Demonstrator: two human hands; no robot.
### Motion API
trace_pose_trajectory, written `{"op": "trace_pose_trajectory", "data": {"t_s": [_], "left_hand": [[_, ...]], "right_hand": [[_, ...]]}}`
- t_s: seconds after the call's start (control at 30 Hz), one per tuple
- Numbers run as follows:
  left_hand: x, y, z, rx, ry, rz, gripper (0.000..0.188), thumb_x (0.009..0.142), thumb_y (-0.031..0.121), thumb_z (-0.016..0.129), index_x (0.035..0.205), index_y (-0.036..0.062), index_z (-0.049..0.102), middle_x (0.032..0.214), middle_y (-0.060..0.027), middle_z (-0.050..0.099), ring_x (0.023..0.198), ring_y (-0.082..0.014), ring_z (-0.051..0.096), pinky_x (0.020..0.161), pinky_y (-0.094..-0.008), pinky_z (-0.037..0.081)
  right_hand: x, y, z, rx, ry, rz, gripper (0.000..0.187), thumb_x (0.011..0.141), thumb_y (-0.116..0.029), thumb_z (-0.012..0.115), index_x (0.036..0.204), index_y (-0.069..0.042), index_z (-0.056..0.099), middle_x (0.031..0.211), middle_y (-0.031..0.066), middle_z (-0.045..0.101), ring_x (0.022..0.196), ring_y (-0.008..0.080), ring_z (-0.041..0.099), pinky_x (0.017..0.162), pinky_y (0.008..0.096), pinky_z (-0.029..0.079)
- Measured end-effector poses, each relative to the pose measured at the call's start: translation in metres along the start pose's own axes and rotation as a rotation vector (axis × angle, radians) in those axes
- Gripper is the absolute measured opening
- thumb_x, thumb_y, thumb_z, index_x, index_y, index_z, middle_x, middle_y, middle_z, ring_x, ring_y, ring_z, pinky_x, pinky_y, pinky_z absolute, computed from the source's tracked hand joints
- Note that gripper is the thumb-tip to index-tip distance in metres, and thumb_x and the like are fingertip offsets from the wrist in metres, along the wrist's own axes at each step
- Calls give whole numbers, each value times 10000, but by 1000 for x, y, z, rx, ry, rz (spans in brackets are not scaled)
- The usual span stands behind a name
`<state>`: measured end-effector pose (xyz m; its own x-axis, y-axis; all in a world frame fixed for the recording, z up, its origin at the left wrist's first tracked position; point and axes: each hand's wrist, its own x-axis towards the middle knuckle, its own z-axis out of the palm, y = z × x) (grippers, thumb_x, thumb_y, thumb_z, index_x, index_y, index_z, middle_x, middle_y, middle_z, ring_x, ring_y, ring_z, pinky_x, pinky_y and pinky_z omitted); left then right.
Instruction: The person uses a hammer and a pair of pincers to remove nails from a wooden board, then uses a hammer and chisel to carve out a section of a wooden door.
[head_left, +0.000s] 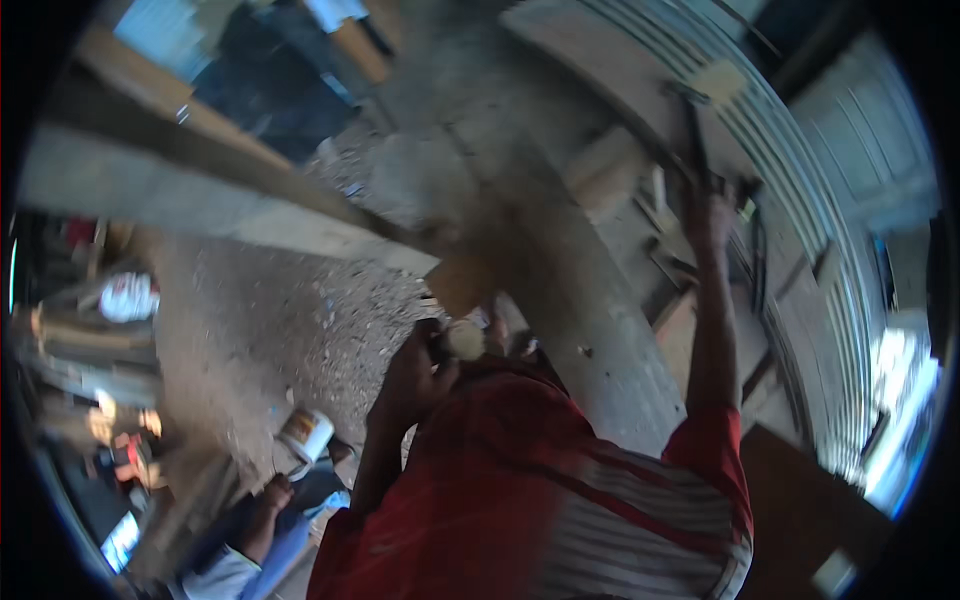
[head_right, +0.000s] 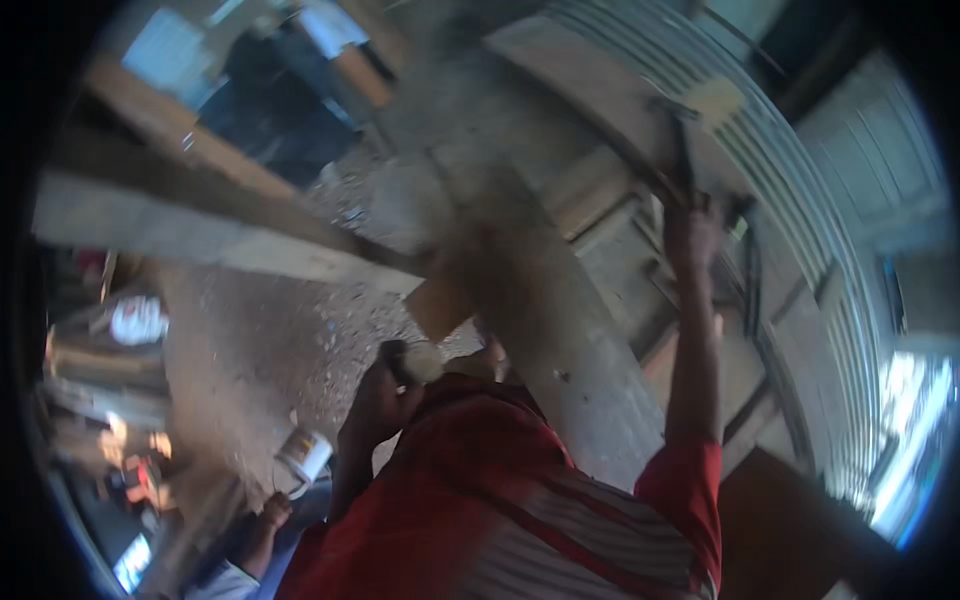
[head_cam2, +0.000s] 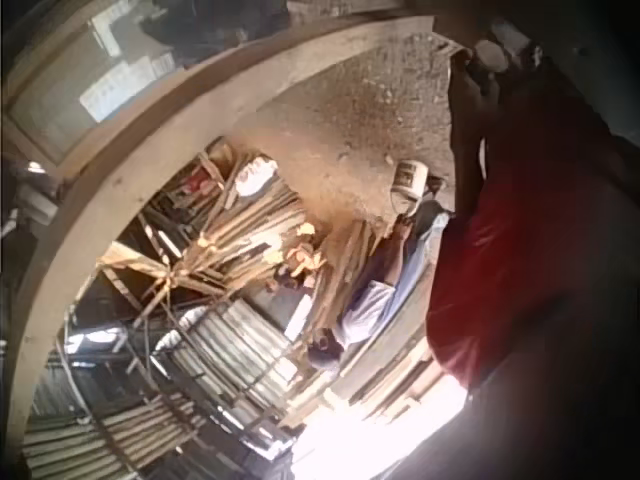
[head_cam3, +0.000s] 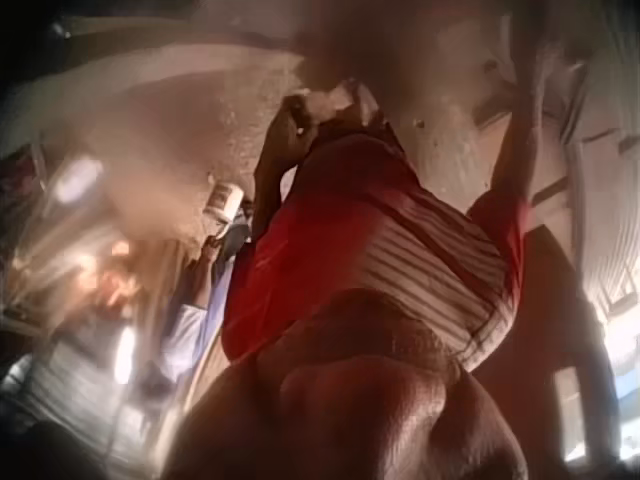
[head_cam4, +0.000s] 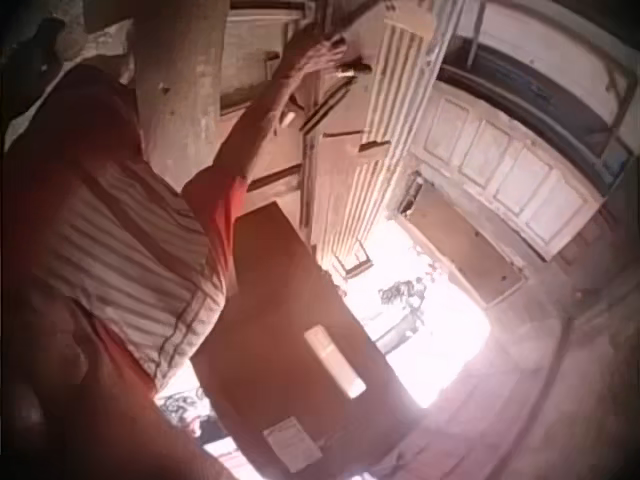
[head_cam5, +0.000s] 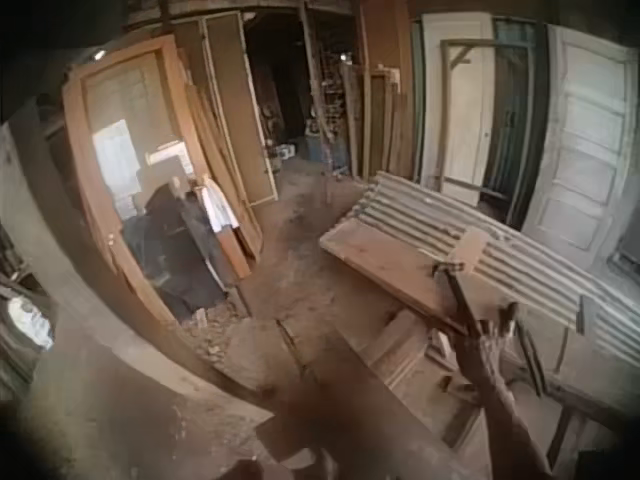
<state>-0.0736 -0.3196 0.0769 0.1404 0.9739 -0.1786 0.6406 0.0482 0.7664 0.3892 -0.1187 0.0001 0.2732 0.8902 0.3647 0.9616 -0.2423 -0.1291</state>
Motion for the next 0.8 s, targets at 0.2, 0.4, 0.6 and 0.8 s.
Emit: {"op": "trace_pose_trajectory", "data": {"t_s": [0.2,0.4,0.6,0.8], "left_hand": [[88,80,0,143,-162,558,466,755,21,741,1183,71,563,1104,-159,585,1037,-385,590,875,-488,483],[205,149,48,283,-16,1049,407,723,205,778,1102,107,663,1259,-110,604,1207,-379,520,1010,-490,449],[342,149,154,256,-48,1180,357,782,85,704,1134,112,648,1340,-110,548,1293,-390,469,1068,-477,435],[419,160,217,336,-42,1115,343,821,32,645,1149,128,656,1358,-111,514,1341,-337,439,1096,-437,437]], "right_hand": [[-76,27,-67,247,74,175,475,884,-264,748,1280,-33,623,1188,213,628,1132,408,584,980,482,470],[-130,96,-112,159,106,390,443,891,-231,739,1249,5,626,1159,254,635,1049,449,615,900,507,497],[-176,112,-115,127,0,495,469,915,-268,720,1265,27,618,1248,259,625,1104,395,627,933,482,505],[-185,105,-128,145,-12,571,481,906,-319,739,1238,15,642,1136,212,659,983,324,662,859,446,522]]}}
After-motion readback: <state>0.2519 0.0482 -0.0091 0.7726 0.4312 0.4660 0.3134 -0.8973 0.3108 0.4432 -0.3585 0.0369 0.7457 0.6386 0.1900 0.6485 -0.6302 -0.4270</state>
